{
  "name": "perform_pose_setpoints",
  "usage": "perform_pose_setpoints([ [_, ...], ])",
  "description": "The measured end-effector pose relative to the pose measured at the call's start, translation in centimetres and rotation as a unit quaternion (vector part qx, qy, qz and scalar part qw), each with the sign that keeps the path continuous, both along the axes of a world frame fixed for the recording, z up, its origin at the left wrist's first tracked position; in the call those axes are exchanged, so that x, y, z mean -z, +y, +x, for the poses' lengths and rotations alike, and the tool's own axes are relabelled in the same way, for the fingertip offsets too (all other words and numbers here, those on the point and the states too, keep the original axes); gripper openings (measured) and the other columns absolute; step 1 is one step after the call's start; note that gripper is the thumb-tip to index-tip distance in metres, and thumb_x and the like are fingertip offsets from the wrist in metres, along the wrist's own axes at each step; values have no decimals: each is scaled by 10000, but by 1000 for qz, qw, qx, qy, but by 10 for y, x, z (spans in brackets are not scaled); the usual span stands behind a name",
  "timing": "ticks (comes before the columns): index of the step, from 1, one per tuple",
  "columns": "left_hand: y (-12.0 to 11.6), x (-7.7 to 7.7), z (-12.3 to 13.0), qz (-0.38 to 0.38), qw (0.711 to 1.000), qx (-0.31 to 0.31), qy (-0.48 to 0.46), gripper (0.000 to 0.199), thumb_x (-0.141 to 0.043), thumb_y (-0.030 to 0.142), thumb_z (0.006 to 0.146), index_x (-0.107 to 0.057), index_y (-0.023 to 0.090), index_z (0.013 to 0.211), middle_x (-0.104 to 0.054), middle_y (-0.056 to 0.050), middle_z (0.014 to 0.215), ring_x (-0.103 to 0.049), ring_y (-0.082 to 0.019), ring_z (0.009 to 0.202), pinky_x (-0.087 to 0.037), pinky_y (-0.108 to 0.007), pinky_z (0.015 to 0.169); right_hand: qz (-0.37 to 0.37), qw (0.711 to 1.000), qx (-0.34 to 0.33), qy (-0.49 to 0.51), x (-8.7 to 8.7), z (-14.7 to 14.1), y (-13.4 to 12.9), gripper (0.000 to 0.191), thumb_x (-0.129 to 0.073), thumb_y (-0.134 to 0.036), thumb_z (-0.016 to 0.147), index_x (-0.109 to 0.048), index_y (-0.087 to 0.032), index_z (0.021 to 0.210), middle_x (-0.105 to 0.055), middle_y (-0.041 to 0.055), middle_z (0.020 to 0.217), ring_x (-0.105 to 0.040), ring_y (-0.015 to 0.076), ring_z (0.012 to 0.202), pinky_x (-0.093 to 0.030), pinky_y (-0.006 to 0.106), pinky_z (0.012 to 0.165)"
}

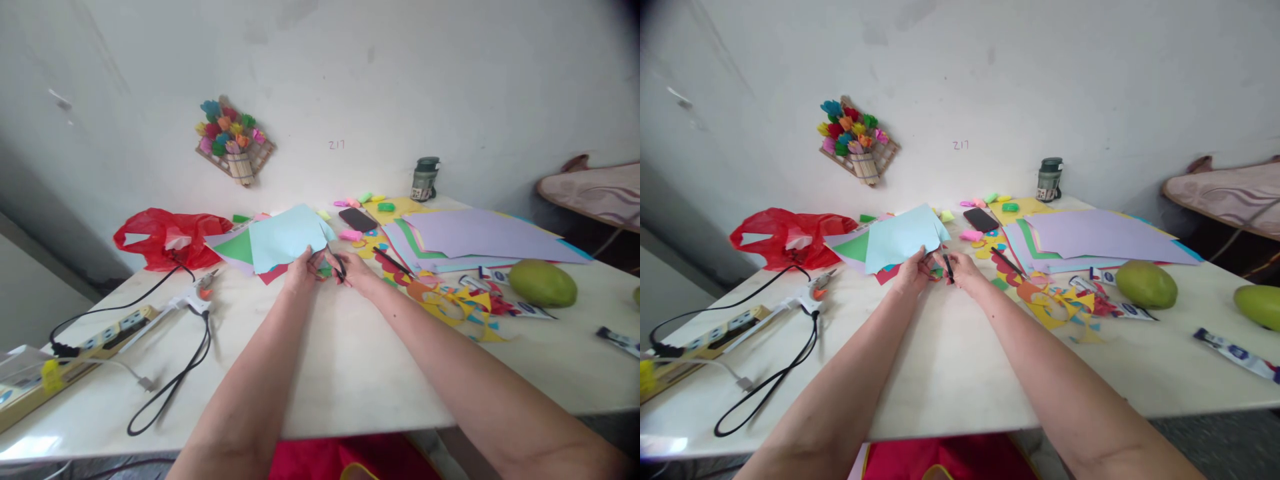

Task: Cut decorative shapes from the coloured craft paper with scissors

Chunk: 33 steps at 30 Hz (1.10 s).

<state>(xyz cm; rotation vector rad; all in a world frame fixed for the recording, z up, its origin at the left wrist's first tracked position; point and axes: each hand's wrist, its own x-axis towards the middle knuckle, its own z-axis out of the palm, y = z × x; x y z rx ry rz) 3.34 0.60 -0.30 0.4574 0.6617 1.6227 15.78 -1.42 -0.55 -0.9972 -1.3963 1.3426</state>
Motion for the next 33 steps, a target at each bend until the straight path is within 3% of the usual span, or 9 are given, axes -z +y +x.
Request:
perform_pose_setpoints([
  [22, -3, -2, 5, 6, 1000, 7, 9, 80, -513, 59, 794, -563, 122, 789, -654, -56, 740, -650, -136, 676, -532, -262, 702, 2, 1000, 6, 24, -2, 1, -2, 418, -587, -570, 695, -537, -160, 762, -523, -28, 520, -493, 73, 376, -247, 156, 264],
  [33, -1, -2, 2, -4, 1000, 6, -5, 121, -505, 47, 788, -562, 138, 844, -661, -36, 741, -659, -140, 670, -544, -256, 669, -4, 1000, 8, 20, -5, 2, -3, 417, -620, -564, 658, -513, -164, 709, -498, -44, 505, -436, 46, 352, -214, 150, 287],
])
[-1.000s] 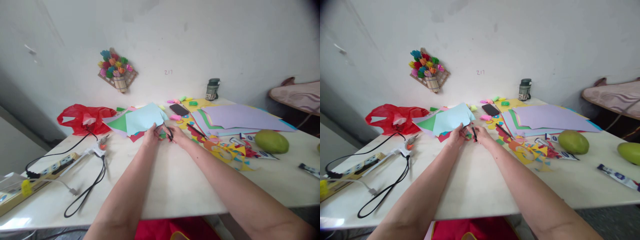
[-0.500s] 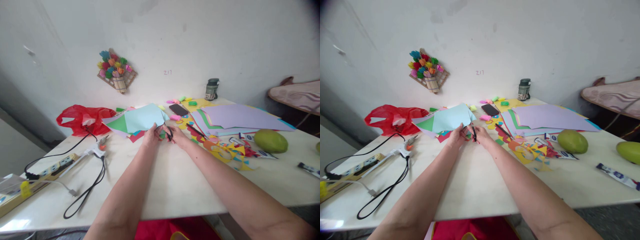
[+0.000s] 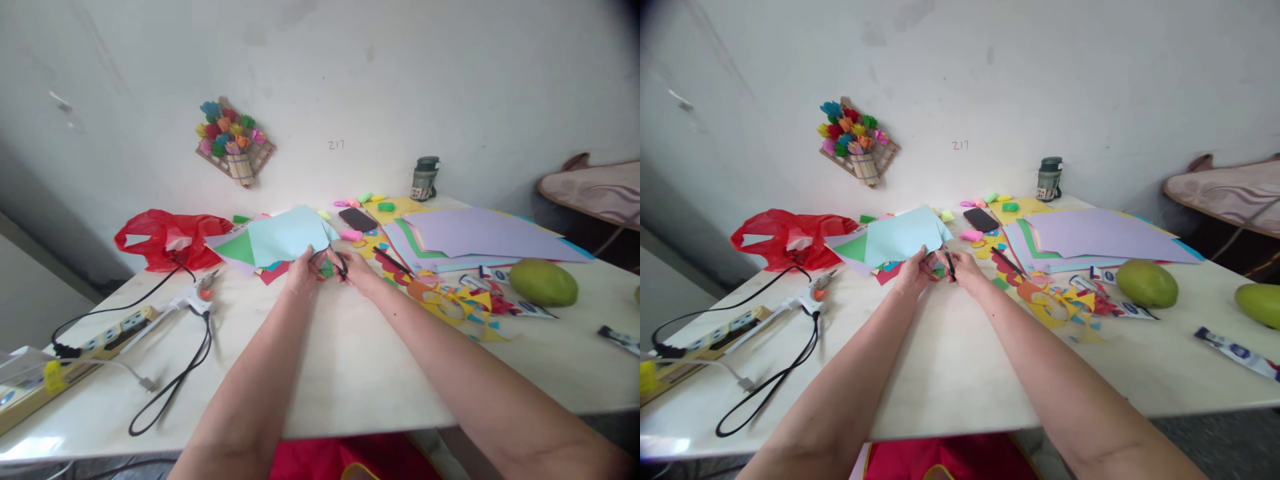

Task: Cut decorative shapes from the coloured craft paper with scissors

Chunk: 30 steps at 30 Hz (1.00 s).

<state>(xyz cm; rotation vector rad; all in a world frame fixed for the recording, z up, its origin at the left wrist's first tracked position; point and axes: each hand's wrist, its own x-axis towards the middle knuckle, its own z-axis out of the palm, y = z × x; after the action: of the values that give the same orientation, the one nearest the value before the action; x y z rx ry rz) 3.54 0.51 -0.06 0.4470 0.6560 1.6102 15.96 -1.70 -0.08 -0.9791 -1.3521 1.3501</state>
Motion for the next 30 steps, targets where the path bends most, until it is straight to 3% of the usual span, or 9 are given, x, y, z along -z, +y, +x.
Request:
perform_pose_setpoints([
  [8, -1, -2, -5, 0, 999, -41, 14, 176, -509, 29, 782, -554, 151, 901, -658, -12, 720, -645, -127, 604, -553, -255, 637, -25, 999, -18, -15, -2, 3, 0, 361, -620, -501, 686, -519, -155, 694, -493, -44, 499, -415, 35, 343, -198, 144, 293],
  [13, 0, -2, -11, -16, 997, -62, 37, 165, -507, 44, 792, -551, 152, 909, -664, -39, 795, -647, -139, 643, -555, -258, 629, -40, 998, -32, -20, -2, 5, -1, 333, -636, -466, 688, -525, -152, 675, -489, -47, 492, -403, 32, 360, -276, 144, 324],
  [21, 4, 3, -22, -32, 996, -55, 62, 205, -571, 71, 763, -539, 126, 958, -648, -41, 801, -628, -126, 577, -543, -249, 581, -62, 996, -62, -34, -4, 10, 0, 266, -679, -369, 678, -532, -148, 665, -479, -49, 470, -387, 30, 350, -287, 141, 326],
  [30, 4, 2, -28, -44, 994, -50, 88, 138, -564, 44, 755, -547, 129, 862, -626, -17, 691, -589, -112, 513, -528, -257, 569, -74, 993, -65, -56, -5, 12, 0, 236, -686, -324, 684, -534, -144, 683, -474, -57, 457, -382, 26, 339, -305, 133, 322],
])
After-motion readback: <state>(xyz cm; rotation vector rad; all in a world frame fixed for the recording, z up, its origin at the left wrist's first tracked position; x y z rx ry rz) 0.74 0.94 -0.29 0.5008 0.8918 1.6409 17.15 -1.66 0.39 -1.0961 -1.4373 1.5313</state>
